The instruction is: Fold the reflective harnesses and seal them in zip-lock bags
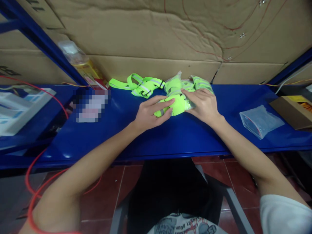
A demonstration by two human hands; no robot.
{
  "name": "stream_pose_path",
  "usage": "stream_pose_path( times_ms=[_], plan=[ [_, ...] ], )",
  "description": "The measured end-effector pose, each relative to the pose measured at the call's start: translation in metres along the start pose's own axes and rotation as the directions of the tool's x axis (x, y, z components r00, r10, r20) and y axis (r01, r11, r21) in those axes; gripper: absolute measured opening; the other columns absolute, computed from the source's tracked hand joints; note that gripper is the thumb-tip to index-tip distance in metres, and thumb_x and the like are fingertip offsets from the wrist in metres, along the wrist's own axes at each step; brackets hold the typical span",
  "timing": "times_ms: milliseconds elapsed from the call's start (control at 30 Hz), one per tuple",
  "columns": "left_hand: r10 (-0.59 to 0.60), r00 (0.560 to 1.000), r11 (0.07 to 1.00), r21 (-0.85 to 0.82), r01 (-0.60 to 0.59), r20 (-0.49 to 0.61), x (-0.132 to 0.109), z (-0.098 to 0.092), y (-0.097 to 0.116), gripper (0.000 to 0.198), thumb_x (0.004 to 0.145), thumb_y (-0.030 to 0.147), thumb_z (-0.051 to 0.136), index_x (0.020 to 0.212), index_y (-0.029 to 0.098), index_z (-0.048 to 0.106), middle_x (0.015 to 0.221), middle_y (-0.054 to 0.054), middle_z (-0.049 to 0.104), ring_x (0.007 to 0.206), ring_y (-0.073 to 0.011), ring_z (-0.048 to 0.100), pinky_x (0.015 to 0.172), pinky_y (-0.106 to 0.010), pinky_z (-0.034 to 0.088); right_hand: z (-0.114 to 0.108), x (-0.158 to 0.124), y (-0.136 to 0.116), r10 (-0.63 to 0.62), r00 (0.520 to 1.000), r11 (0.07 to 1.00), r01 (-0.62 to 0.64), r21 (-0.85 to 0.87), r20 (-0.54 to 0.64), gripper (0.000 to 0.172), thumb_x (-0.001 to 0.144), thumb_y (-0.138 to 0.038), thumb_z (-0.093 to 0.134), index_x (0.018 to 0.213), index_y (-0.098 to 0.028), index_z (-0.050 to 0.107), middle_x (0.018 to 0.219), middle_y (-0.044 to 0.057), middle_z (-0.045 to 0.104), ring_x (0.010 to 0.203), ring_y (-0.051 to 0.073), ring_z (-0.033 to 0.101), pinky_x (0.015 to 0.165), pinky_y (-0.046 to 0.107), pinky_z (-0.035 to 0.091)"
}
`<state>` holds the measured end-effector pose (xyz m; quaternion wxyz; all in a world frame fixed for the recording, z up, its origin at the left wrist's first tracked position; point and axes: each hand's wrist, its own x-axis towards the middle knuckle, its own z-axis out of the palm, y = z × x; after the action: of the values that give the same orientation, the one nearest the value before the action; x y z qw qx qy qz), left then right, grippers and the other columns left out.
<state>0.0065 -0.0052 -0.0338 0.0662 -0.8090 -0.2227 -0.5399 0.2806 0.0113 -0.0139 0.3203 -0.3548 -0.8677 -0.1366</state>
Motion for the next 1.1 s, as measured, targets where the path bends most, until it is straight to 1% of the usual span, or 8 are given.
stream_pose_path(
  times_ms=[100, 367, 467, 567, 667, 767, 933, 1100],
  plan=[
    [0.025, 1.000, 1.000, 0.007, -0.025, 0.016, 0.000, 0.001, 0.002, 0.032, 0.096, 0.028, 0.075, 0.128, 0.026, 0.081, 0.122, -0.007, 0.082, 0.098, -0.0163, 0.081, 0.089, -0.027, 0.066, 0.002, 0.000, -0.006, -0.032, 0.999, 0.999, 0.032, 0.012, 0.016, 0.073, 0.101, -0.069, 0.065, 0.158, -0.023, 0.060, 0.122, 0.011, 0.082, 0.110, 0.035, 0.077, 0.103, 0.052, 0.057],
    [-0.089, 0.995, 0.996, 0.032, 0.087, 0.051, -0.003, 0.008, 0.003, 0.026, 0.100, 0.031, 0.071, 0.123, 0.025, 0.081, 0.118, -0.007, 0.080, 0.099, -0.0169, 0.079, 0.090, -0.029, 0.065, 0.005, 0.001, -0.013, -0.073, 0.996, 0.994, 0.068, 0.084, 0.060, 0.070, 0.103, -0.065, 0.064, 0.156, -0.019, 0.061, 0.148, 0.015, 0.072, 0.131, 0.037, 0.071, 0.112, 0.054, 0.054],
    [-0.078, 0.997, 0.997, 0.011, 0.078, 0.017, -0.001, 0.009, 0.002, 0.022, 0.099, 0.029, 0.072, 0.119, 0.023, 0.082, 0.116, -0.009, 0.076, 0.084, -0.0135, 0.073, 0.078, -0.028, 0.063, 0.009, 0.001, -0.016, -0.102, 0.994, 0.989, 0.097, 0.108, 0.047, 0.066, 0.104, -0.060, 0.064, 0.154, -0.018, 0.063, 0.153, 0.017, 0.068, 0.139, 0.038, 0.066, 0.118, 0.056, 0.050],
    [-0.053, 0.998, 0.999, 0.008, 0.053, 0.017, -0.001, 0.010, 0.003, 0.016, 0.100, 0.031, 0.070, 0.107, 0.022, 0.082, 0.114, -0.009, 0.070, 0.064, -0.0079, 0.058, 0.062, -0.026, 0.054, 0.015, 0.001, -0.026, -0.129, 0.991, 0.982, 0.122, 0.142, 0.045, 0.063, 0.107, -0.058, 0.061, 0.154, -0.016, 0.063, 0.152, 0.018, 0.068, 0.138, 0.037, 0.067, 0.115, 0.054, 0.052],
    [-0.071, 0.997, 0.997, -0.014, 0.071, 0.022, -0.001, 0.011, 0.007, 0.024, 0.103, 0.037, 0.065, 0.093, 0.020, 0.079, 0.111, -0.009, 0.066, 0.060, -0.0075, 0.052, 0.059, -0.029, 0.051, 0.019, 0.000, -0.038, -0.133, 0.990, 0.977, 0.125, 0.171, 0.041, 0.065, 0.107, -0.061, 0.058, 0.153, -0.015, 0.062, 0.151, 0.018, 0.069, 0.138, 0.036, 0.067, 0.116, 0.053, 0.053],
    [-0.168, 0.986, 0.985, -0.043, 0.168, 0.013, 0.000, 0.011, 0.012, 0.039, 0.107, 0.045, 0.059, 0.082, 0.019, 0.075, 0.107, -0.009, 0.065, 0.064, -0.0102, 0.053, 0.062, -0.032, 0.052, 0.022, 0.001, -0.047, -0.080, 0.995, 0.985, 0.071, 0.159, 0.054, 0.066, 0.107, -0.063, 0.057, 0.152, -0.016, 0.062, 0.151, 0.019, 0.069, 0.139, 0.038, 0.065, 0.117, 0.055, 0.051],
    [-0.323, 0.945, 0.943, -0.068, 0.326, 0.043, 0.001, 0.017, 0.017, 0.059, 0.113, 0.054, 0.043, 0.071, 0.020, 0.065, 0.094, -0.009, 0.061, 0.089, -0.0194, 0.065, 0.073, -0.034, 0.054, 0.032, 0.002, -0.055, -0.011, 0.995, 0.991, -0.003, 0.137, 0.098, 0.061, 0.104, -0.058, 0.061, 0.147, -0.015, 0.062, 0.141, 0.020, 0.073, 0.129, 0.040, 0.069, 0.108, 0.055, 0.053],
    [-0.358, 0.933, 0.932, -0.052, 0.359, 0.040, -0.001, 0.020, 0.021, 0.059, 0.116, 0.057, 0.030, 0.099, 0.019, 0.072, 0.101, -0.009, 0.062, 0.093, -0.0203, 0.066, 0.081, -0.035, 0.055, 0.041, 0.004, -0.056, 0.041, 0.998, 0.984, -0.047, 0.170, 0.041, 0.061, 0.105, -0.057, 0.060, 0.149, -0.016, 0.058, 0.140, 0.020, 0.073, 0.127, 0.040, 0.069, 0.105, 0.055, 0.053]
  ],
)
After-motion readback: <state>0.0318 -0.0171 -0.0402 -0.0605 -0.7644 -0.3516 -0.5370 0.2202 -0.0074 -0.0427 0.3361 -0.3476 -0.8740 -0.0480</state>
